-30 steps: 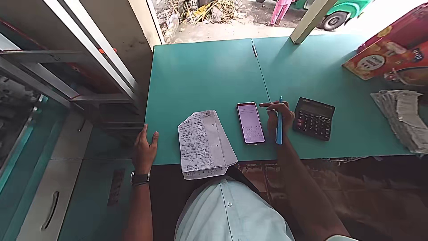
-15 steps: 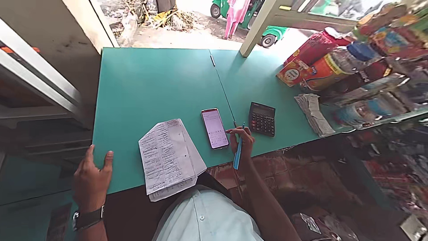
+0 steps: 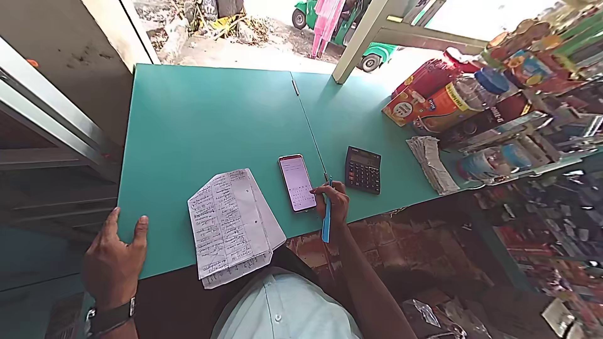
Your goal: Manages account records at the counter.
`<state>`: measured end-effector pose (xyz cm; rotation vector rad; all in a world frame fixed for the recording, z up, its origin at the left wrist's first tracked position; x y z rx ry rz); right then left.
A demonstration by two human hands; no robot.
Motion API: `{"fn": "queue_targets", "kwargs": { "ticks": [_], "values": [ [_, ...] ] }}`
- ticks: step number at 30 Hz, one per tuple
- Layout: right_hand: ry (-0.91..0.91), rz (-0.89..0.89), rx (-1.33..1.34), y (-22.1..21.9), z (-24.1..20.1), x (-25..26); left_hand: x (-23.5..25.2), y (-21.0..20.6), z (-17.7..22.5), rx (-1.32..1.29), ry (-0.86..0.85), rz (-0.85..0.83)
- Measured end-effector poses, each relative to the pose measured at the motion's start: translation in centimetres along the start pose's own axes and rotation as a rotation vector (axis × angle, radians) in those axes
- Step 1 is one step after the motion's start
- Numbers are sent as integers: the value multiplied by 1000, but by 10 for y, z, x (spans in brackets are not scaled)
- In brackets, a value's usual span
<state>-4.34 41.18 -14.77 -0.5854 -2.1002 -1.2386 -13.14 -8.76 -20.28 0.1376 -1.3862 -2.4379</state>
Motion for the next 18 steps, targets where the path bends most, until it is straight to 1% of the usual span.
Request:
{"fn": "queue_targets", "kwargs": {
  "ticks": [2,5,10,12,15,18],
  "values": [
    [66,-3,86,-1,-3,-1,0,0,0,5,1,4],
    [148,-80,227,-9,-9,-3,0,-1,0,8,5,8],
    [175,-189,236,-19,-14,-4,0,-1,-1,13,35,5],
    [170,-172,226,-17,-14,-3,1,-1,-3,18,33,7],
    [162,-79,221,-9,-11,-1,0,-2,-3,25,33,6],
    [121,-11,141,-4,-7,-2,-2,-3,-2,33,27,2]
  ]
}}
Point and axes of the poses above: each hand's wrist, its own x-axis towards the middle knuckle, its own y-axis out of the back of the hand, z = x × y, the point moved 8 cm from there along x, towards the middle knuckle, and after that the axes turned 9 degrees about y, right-handed, at the moved point
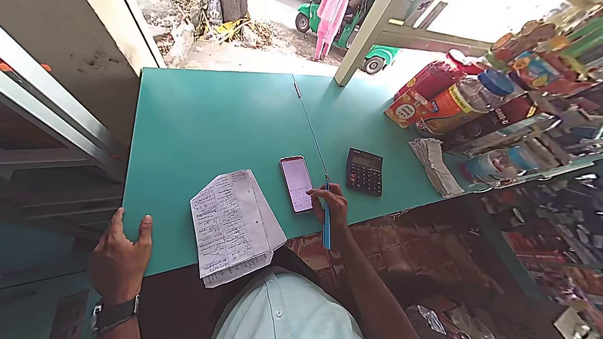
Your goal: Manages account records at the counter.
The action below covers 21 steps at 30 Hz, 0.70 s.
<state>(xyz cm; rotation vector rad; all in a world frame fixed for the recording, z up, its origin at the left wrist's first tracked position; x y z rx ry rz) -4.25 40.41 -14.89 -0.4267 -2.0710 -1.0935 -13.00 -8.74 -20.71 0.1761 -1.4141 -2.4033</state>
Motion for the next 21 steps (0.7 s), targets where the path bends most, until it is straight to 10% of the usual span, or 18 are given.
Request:
{"fn": "queue_targets", "kwargs": {
  "ticks": [21],
  "values": [
    [39,-87,135,-6,1,-1,-1,0,1,12,-15,22]
  ]
}}
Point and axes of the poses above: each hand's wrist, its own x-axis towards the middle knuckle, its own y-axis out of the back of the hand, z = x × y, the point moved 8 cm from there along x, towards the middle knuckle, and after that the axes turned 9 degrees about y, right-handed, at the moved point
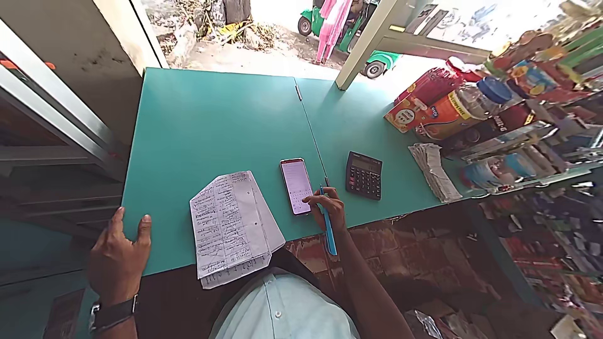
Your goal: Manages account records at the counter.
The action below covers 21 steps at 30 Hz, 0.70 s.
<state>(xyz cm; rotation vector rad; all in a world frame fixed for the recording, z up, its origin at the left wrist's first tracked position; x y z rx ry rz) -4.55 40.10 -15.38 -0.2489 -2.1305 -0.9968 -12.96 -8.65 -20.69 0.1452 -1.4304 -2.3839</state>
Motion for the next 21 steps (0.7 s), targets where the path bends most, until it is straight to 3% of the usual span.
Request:
{"fn": "queue_targets", "kwargs": {
  "ticks": [2,7,16,21],
  "values": [
    [-5,-11,-25,-1,-1,0,0,-1,-2,-1,-1,1],
    [-164,199,-236,20,4,-1,0,-1,-1,-14,-1,3],
    [-120,79,-224,9,3,2,0,0,0,-9,5,-4],
    [-104,148,-196,13,3,0,-1,0,-1,-9,7,-1]
  ]
}}
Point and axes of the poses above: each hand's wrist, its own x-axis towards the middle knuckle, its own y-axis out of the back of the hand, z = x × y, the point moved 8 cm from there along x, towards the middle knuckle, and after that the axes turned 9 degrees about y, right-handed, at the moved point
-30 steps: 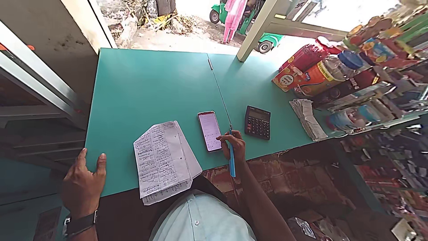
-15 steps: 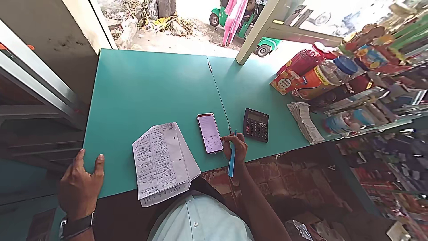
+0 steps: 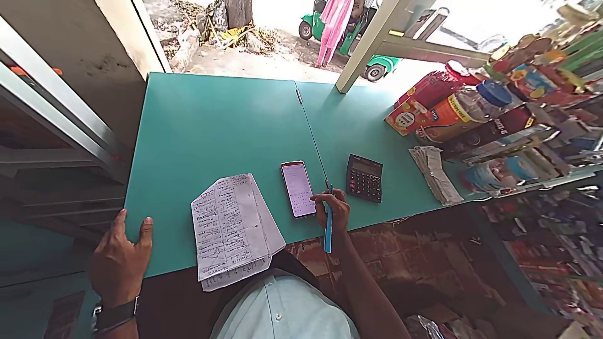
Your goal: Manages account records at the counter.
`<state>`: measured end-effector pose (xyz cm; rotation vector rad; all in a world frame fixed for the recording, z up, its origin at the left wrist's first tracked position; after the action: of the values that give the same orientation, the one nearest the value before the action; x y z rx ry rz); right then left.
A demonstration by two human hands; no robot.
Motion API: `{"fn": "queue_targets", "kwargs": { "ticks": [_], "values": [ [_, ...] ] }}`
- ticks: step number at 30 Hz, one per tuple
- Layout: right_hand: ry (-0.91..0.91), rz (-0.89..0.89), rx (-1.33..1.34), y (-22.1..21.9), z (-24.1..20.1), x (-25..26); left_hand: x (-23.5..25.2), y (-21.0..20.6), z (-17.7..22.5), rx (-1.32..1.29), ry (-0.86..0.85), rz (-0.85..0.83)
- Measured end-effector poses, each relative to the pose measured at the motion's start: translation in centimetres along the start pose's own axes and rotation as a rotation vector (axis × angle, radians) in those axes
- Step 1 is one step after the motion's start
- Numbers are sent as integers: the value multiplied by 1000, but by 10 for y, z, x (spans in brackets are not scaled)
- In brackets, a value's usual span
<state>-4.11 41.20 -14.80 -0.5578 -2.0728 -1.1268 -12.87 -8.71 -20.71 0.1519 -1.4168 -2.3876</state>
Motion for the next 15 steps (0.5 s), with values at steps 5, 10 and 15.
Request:
{"fn": "queue_targets", "kwargs": {
  "ticks": [5,10,15],
  "values": [
    [-24,-3,9,6,4,1,0,-2,8,-18,-15,-9],
    [-19,-56,57,-2,-4,2,-2,9,0,11,-24,94],
    [7,-14,42,4,0,2,-6,13,6,-35,-58,181]
  ]
}}
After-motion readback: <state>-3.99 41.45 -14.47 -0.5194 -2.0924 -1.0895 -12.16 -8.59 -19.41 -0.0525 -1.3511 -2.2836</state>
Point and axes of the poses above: each hand's wrist, its own x-axis towards the middle knuckle, its own y-axis out of the back of the hand, z = x × y, the point moved 8 cm from there along x, towards the middle knuckle, and after that the axes turned 9 degrees about y, right-handed, at the moved point
